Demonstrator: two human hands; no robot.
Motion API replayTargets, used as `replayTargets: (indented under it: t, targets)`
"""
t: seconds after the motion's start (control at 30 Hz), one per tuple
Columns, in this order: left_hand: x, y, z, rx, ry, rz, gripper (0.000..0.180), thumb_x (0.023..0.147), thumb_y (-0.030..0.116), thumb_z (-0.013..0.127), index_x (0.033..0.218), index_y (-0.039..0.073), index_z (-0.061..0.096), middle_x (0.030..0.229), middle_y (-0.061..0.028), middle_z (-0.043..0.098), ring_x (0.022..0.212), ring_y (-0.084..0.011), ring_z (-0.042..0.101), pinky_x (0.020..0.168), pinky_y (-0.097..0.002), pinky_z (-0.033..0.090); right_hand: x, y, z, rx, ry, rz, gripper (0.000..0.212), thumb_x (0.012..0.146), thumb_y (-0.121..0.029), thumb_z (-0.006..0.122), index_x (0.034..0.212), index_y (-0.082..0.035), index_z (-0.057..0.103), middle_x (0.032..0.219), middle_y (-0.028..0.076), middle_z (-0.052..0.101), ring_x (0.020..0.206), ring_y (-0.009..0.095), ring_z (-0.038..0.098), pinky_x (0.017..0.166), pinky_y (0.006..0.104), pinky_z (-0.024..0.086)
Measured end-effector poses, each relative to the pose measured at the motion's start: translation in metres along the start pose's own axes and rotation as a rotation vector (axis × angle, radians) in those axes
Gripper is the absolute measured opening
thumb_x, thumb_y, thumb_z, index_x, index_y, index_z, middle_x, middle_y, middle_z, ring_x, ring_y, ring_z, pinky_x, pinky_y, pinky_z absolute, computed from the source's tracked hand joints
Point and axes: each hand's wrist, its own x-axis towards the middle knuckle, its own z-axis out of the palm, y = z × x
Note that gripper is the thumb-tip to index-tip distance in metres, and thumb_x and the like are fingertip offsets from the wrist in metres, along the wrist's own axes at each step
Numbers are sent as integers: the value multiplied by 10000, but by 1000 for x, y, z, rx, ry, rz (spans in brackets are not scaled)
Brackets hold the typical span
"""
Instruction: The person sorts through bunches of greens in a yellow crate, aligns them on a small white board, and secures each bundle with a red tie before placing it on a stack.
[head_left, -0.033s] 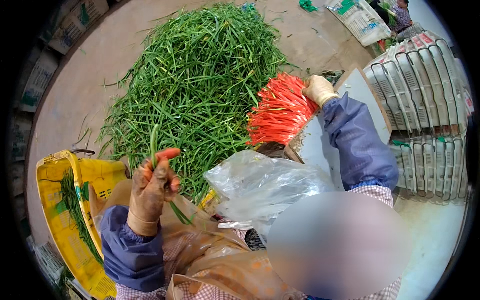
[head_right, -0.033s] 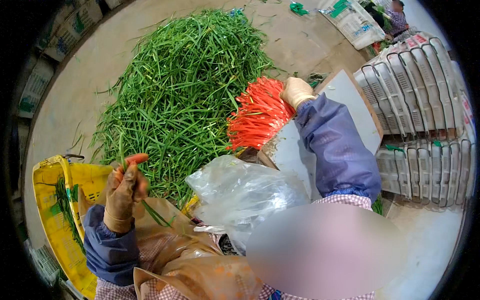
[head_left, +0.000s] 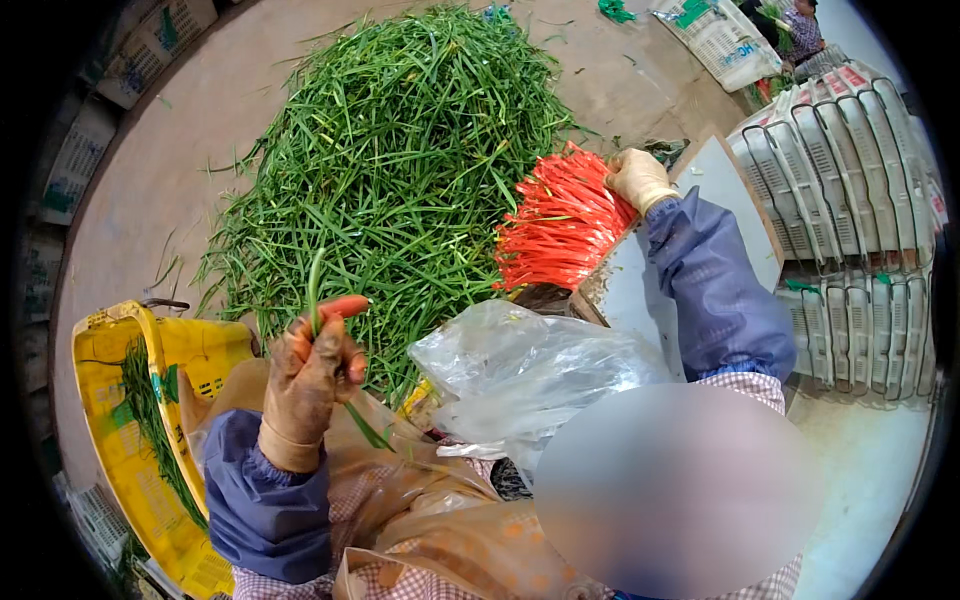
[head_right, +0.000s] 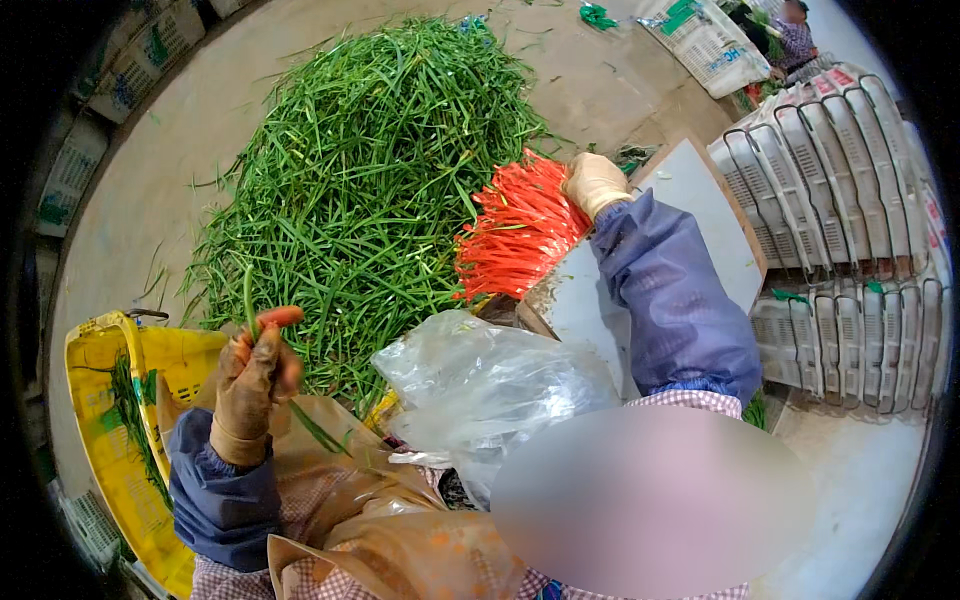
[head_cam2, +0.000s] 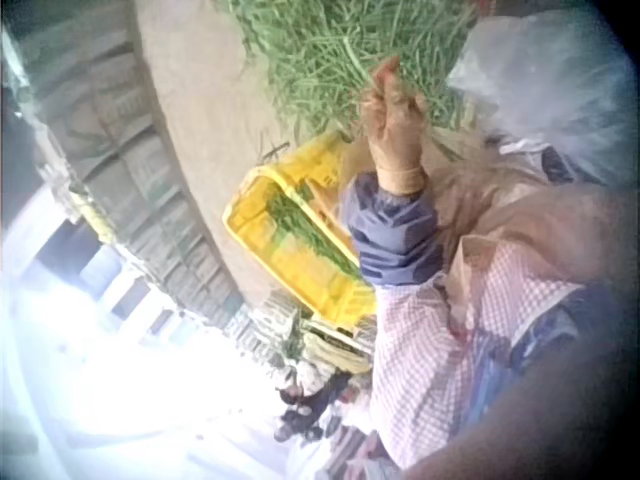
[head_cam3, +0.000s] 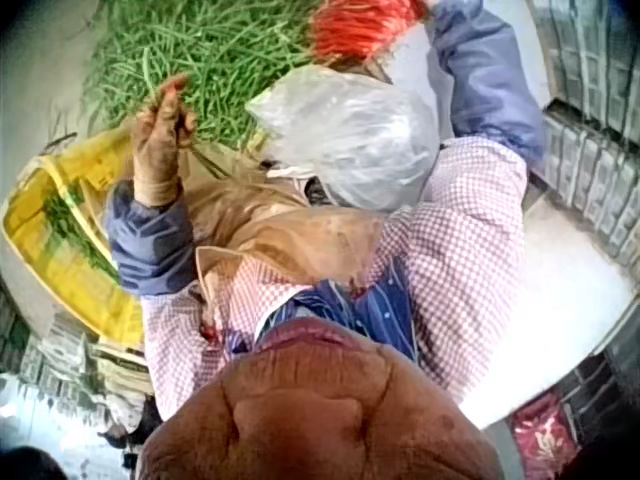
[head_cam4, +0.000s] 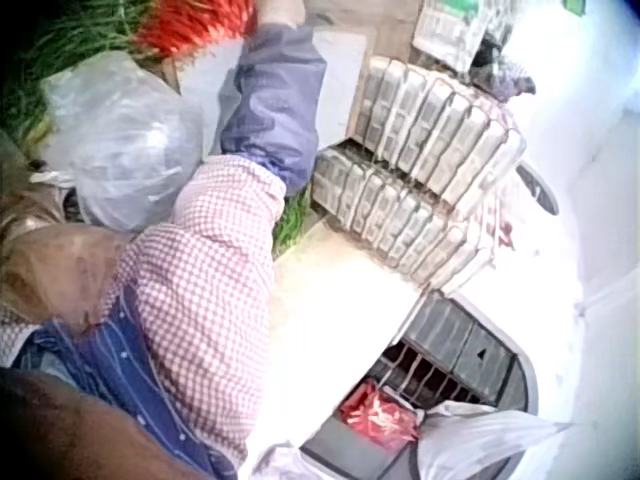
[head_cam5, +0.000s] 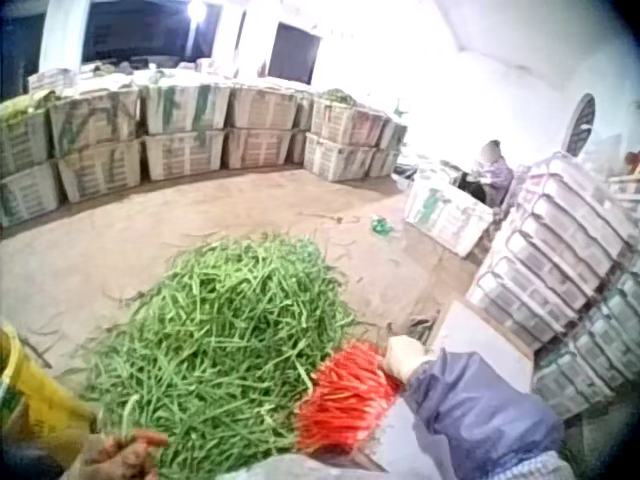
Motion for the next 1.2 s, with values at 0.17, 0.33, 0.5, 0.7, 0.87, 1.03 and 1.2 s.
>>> replayTargets:
  t: [0.17,0.33,0.5,0.7,0.87,1.03,1.2]
  targets:
    - [9,-9,6,12,-46,-29,391,976,345,528,1206,31,563,629,4,546,480,-40,418,451,-183,320,2,37,21,446,263,-6,303,832,-348,667,999,-101,717,924,138,704,846,289,675,779,369,504]
    - [11,-23,-2,-14,-25,-67,470,961,416,537,1206,15,565,617,14,525,474,-39,408,427,-188,316,-11,41,18,765,331,-32,268,861,-322,670,937,-69,710,795,122,702,709,222,661,687,344,488]
    - [6,-27,1,-131,-67,-36,488,964,454,511,1170,17,584,609,15,515,457,-41,393,410,-190,309,-24,45,21,623,470,-9,347,892,-442,592,905,-115,709,779,141,678,720,310,652,649,383,492]
    - [-5,-17,3,-122,-115,-5,417,984,432,477,1075,47,607,611,11,529,445,-49,394,410,-200,322,-46,52,13,519,710,-168,321,889,-382,621,869,-74,707,708,147,655,646,290,637,603,387,492]
    - [-13,-16,4,-114,-23,-48,354,993,386,479,1048,66,620,662,1,579,495,-80,489,462,-220,402,-138,25,-47,1398,674,-415,142,927,-162,622,884,-53,704,774,39,683,615,96,610,516,240,477]
    - [-7,-16,13,-165,-33,5,338,996,378,470,1032,72,609,705,-8,575,552,-130,516,504,-261,428,-217,72,-110,1609,1004,-350,276,961,-261,575,954,-5,679,737,86,656,572,137,595,559,236,513]
    - [-7,4,29,-95,-74,58,347,1000,375,462,1034,60,603,703,-15,578,567,-135,531,522,-261,434,-207,148,-84,1603,663,-121,236,917,-257,632,971,-30,669,836,95,665,671,167,626,638,283,523]
